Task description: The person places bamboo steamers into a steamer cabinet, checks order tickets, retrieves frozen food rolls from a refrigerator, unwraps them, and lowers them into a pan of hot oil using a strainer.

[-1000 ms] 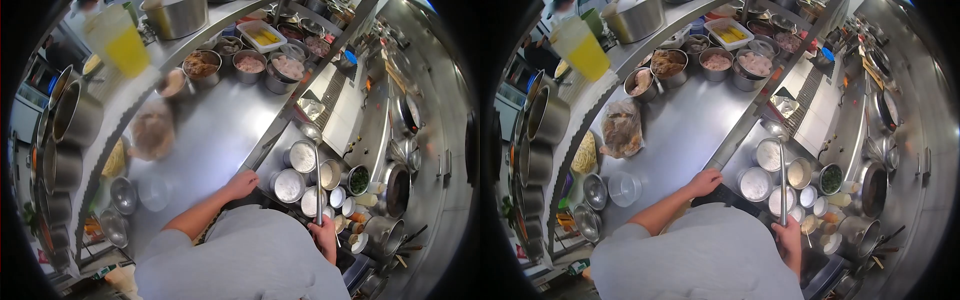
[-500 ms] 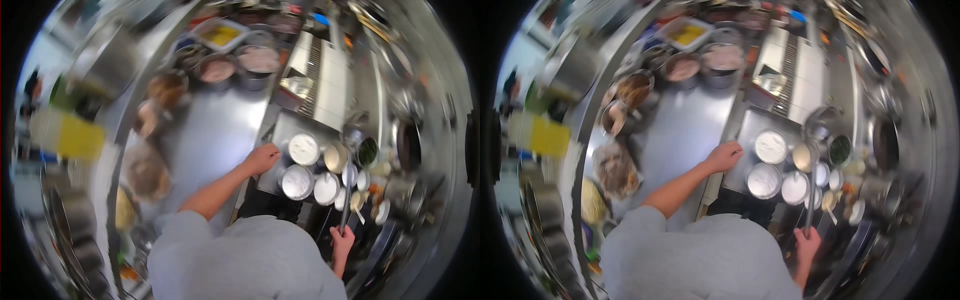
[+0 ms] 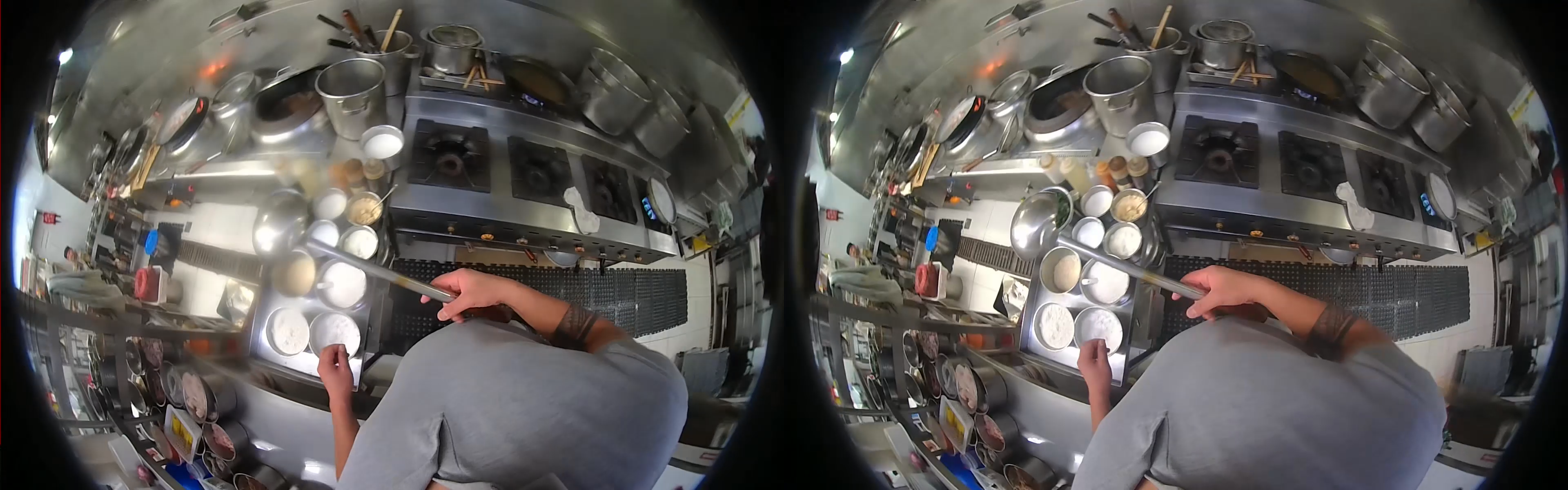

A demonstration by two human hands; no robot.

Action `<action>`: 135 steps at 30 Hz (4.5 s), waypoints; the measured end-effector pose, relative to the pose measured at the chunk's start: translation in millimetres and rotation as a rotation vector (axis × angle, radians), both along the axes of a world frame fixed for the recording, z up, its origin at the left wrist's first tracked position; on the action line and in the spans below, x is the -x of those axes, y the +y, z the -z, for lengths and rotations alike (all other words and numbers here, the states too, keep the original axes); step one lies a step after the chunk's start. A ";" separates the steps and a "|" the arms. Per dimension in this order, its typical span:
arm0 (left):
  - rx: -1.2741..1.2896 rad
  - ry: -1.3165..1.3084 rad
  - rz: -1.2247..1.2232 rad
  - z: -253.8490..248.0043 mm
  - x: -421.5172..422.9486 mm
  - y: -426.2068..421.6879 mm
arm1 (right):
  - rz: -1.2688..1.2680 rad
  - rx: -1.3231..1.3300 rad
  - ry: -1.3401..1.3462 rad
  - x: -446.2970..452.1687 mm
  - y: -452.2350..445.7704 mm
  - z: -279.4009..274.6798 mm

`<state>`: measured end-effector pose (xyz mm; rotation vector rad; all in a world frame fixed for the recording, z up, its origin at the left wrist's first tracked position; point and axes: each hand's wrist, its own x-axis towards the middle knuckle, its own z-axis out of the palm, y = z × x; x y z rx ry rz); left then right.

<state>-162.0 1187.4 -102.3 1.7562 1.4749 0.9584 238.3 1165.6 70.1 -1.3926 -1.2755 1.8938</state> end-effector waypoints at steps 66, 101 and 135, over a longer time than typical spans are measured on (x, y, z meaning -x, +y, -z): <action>0.173 0.933 1.048 70.0 -952.3 -167.2 | 1.651 0.145 -0.090 -961.6 -521.5 17.7; 0.331 0.758 1.082 136.8 -893.6 -433.4 | 1.154 0.145 0.398 -1012.1 -657.1 -7.0; 0.716 0.846 1.439 194.7 -1242.9 -713.8 | 1.445 0.571 -1.582 -1566.1 -1283.8 -134.3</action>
